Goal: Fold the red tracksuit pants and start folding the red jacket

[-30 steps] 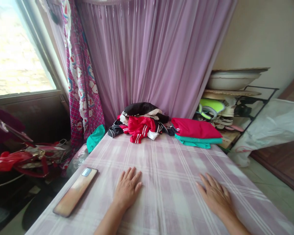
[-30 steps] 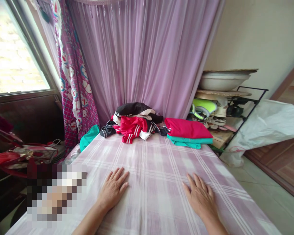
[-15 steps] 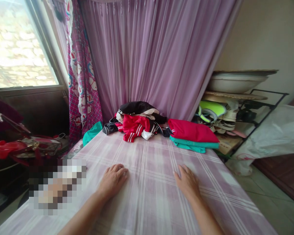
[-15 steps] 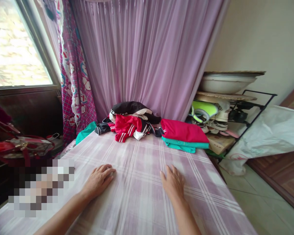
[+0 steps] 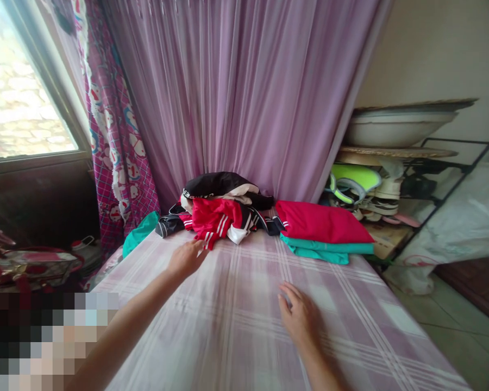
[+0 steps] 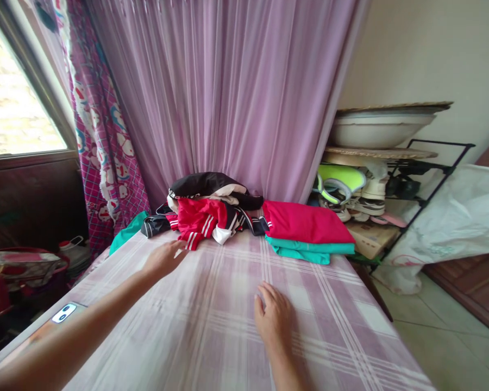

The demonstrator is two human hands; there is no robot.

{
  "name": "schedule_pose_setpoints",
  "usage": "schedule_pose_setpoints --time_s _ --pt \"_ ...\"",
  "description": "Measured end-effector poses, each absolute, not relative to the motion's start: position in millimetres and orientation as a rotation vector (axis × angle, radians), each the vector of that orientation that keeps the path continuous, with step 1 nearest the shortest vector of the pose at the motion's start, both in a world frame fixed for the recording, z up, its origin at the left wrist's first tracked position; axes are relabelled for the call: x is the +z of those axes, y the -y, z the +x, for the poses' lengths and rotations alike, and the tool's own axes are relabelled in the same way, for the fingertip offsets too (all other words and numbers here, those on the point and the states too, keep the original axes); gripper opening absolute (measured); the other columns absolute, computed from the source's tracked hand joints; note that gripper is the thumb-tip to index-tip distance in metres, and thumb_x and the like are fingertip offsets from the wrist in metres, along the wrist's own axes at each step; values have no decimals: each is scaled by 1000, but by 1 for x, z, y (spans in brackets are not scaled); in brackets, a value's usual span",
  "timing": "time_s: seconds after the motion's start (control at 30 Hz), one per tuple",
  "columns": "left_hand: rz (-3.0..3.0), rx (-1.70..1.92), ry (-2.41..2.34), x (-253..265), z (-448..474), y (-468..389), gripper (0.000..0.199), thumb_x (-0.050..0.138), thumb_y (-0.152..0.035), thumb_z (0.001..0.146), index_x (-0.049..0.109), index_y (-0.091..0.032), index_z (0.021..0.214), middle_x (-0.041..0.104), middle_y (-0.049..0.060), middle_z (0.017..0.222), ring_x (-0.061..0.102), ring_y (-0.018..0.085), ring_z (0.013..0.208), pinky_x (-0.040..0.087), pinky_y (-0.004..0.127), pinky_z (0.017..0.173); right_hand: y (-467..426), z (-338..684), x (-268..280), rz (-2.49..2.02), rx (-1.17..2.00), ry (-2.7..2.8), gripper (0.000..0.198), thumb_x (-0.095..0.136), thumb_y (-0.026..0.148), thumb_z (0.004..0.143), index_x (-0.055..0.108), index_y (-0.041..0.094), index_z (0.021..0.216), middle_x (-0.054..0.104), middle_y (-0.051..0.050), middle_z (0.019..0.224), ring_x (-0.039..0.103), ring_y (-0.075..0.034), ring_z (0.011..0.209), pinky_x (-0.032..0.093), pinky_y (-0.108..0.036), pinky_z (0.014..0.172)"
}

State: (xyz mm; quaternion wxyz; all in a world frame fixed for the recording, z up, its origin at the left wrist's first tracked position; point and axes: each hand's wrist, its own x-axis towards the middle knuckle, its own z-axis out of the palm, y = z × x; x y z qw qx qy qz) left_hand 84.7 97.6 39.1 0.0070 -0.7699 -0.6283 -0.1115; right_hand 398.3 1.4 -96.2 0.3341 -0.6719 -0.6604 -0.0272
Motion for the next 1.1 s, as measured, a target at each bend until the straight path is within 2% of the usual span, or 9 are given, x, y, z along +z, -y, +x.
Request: schedule_pose_setpoints --time_s 0.27,0.43,0.53,0.6,0.67,0.73,0.83,0.97,1.1 --pt "-2243 -528 1562 119 178 -236 45 52 -37 91 57 -22 134 57 11 139 51 29 128 42 41 104 0 394 -100 -1629 -205 1653 33 42 26 90 75 23 93 76 -6 107 68 -23 102 49 -42 93" --pt "-2172 -432 1441 125 202 -289 69 65 -34 83 44 -15 146 31 17 160 24 33 148 22 50 119 6 387 -93 -1640 -200 1620 28 45 20 88 73 25 92 75 -4 106 66 -23 104 46 -44 95" --pt "-2178 -313 1426 129 203 -308 43 59 -30 87 62 -20 128 44 12 154 29 31 147 19 51 120 8 384 -89 -1655 -175 1611 27 46 16 87 71 25 92 75 -3 107 65 -23 107 43 -44 98" --pt "-2207 -237 1431 133 202 -312 31 51 -24 90 68 -20 116 64 11 132 48 27 135 26 47 117 8 383 -87 -1664 -159 1607 27 47 15 87 71 25 92 75 -3 108 64 -23 108 43 -44 98" --pt "-2222 -195 1461 139 198 -306 32 44 -22 92 67 -18 114 75 11 107 64 25 115 38 41 107 8 384 -85 -1668 -141 1606 26 47 14 87 71 25 91 75 -3 108 64 -23 108 43 -44 98" --pt "-2212 -173 1498 147 189 -292 35 39 -25 95 64 -18 118 76 12 97 70 25 99 47 37 93 7 384 -85 -1669 -117 1605 26 47 15 87 71 26 89 75 -3 108 65 -24 108 43 -44 98" --pt "-2192 -155 1510 159 164 -257 38 36 -33 97 60 -23 124 75 10 104 71 26 96 50 33 80 4 387 -88 -1660 -80 1590 27 47 17 87 72 26 89 76 -4 106 66 -24 107 45 -44 97" --pt "-2220 -123 1436 164 127 -194 36 36 -33 97 60 -27 124 75 6 106 70 24 96 48 30 77 -3 392 -93 -1623 31 1508 29 46 22 85 75 24 91 76 -6 105 69 -24 100 50 -43 94" --pt "-2352 -68 1312 145 108 -124 26 43 -24 95 65 -25 108 75 5 90 70 22 87 47 31 76 -6 396 -92 -1586 225 1340 36 42 30 85 76 22 97 76 -8 108 69 -23 104 53 -38 95"
